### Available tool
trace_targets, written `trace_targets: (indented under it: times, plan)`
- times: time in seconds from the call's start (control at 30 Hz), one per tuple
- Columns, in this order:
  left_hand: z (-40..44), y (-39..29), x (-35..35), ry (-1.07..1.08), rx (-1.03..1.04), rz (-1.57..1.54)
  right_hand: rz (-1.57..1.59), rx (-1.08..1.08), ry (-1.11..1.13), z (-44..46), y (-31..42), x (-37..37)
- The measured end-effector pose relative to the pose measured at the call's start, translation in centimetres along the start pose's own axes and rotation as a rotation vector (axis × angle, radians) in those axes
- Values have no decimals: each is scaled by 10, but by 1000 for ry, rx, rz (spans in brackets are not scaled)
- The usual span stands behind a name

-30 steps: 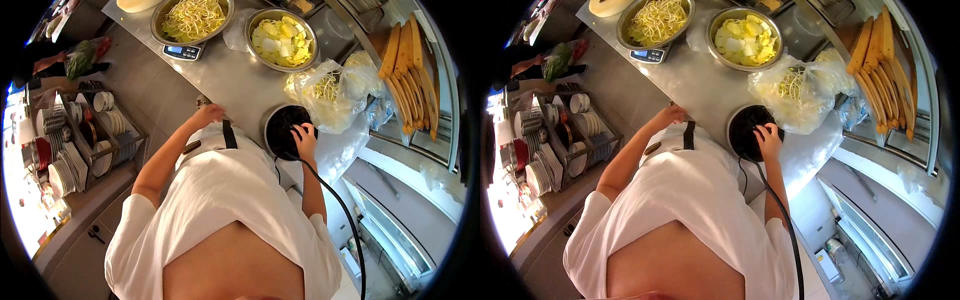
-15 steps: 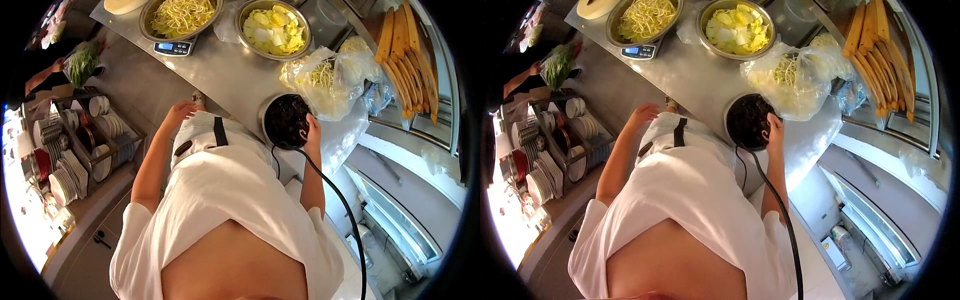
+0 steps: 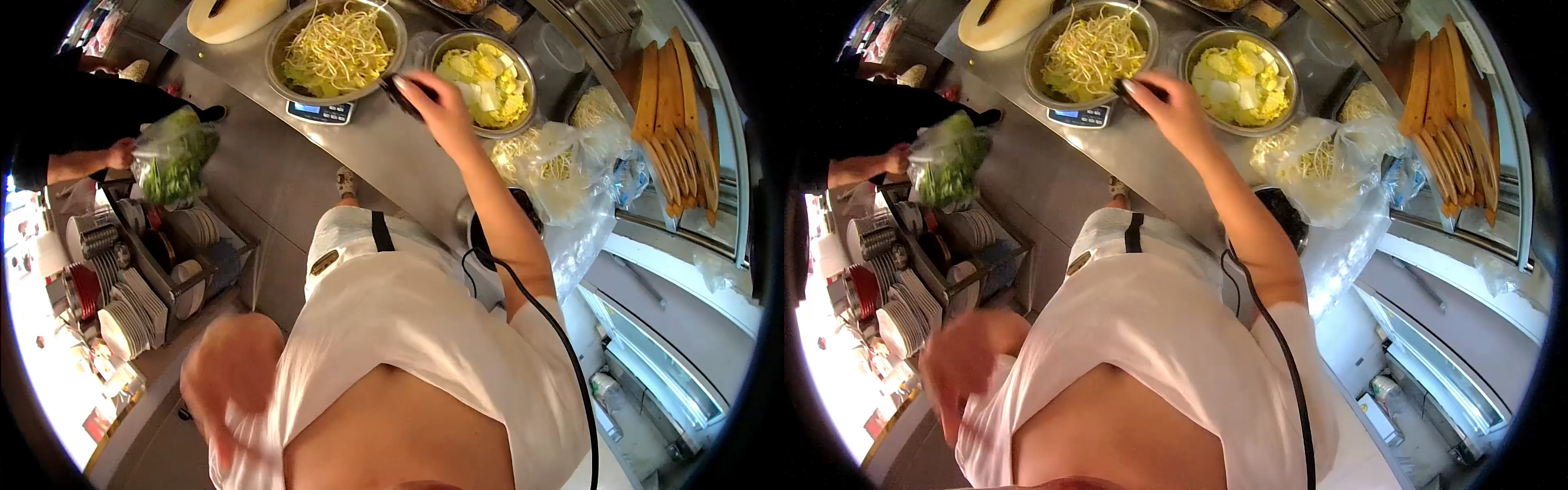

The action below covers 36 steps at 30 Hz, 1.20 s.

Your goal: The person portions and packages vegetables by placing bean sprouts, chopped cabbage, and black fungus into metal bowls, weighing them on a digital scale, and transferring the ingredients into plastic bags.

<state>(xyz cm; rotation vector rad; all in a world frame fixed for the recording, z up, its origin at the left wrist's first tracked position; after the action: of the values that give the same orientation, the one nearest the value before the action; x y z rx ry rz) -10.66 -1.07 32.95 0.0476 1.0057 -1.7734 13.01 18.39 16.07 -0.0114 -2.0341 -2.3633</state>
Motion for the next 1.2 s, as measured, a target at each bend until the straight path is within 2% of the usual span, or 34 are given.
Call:
trace_targets:
  times: [0.03,0.07,0.1,0.2,0.3,0.33,0.4,0.53,0.6,0.67,0.73,0.83,0.87,0.97,1.0,1.2]
  plan:
    - [8,-15,-10,-252,-7,115,-148,-220,30,28,11,21]
    - [9,-28,-22,-462,-37,223,-303,-240,46,50,2,40]
    - [5,-37,-26,-521,-62,261,-460,-257,64,69,-7,55]
    - [-7,-58,-30,-591,-99,314,-902,-566,37,92,-31,86]
    - [-17,-71,-33,-597,-104,330,-642,-148,72,89,-36,68]
    - [-20,-74,-35,-600,-104,335,-586,-128,10,75,-20,60]
    - [-25,-77,-38,-602,-90,338,-402,-330,-61,41,-15,33]
    - [-27,-74,-56,-561,-43,321,-360,-19,-94,-56,-34,-14]
    - [-24,-68,-67,-534,-13,318,-479,132,-184,-113,-64,-56]
    - [-21,-64,-78,-508,13,323,-730,191,-292,-163,-58,-85]
    - [-7,-59,-97,-491,30,329,-942,138,-289,-213,-78,-121]
    - [-8,-53,-95,-485,43,338,-1372,276,-363,-263,-83,-141]
    - [-6,-51,-98,-488,48,340,-1349,488,-370,-285,-105,-154]
    - [-8,-46,-110,-494,42,357,-1109,763,-323,-294,-120,-156]
    - [-9,-45,-113,-494,39,362,-1222,706,-338,-288,-112,-154]
    - [-9,-39,-113,-521,17,380,-1072,593,-356,-282,-98,-176]
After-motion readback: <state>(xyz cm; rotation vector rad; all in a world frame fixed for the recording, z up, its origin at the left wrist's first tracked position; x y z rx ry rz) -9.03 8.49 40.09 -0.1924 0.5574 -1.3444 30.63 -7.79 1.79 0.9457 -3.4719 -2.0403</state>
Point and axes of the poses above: each hand's wrist, its own z-axis towards the middle knuckle, its own x-axis out of the palm, y = z × x, the point moved 7 cm from there along z, towards the middle knuckle, and after that the axes turned 11 degrees about z, right-handed, at the moved point
